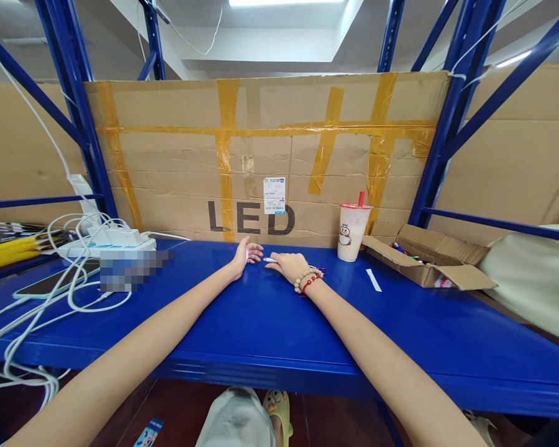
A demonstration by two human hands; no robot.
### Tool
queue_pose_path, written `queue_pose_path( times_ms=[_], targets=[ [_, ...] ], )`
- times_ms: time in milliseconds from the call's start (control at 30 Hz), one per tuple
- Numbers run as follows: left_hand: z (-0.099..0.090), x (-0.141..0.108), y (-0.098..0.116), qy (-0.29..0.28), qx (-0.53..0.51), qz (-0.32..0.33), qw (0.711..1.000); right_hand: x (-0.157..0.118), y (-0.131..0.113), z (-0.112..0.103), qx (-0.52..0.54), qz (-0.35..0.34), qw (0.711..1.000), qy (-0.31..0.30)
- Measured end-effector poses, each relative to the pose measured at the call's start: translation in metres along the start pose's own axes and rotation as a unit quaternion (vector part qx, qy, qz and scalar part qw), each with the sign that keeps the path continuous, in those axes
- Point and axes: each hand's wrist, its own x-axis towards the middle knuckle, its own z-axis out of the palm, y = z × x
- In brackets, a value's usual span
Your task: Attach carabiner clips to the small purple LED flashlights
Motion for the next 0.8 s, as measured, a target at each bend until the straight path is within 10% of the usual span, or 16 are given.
queue_pose_path(
  times_ms=[800],
  targets=[
    [0.0026,-0.0070,0.0052,0.006,-0.001,-0.009,1.000,-0.0005,0.0011,0.0008,0.006,-0.013,1.000,0.001]
  ],
)
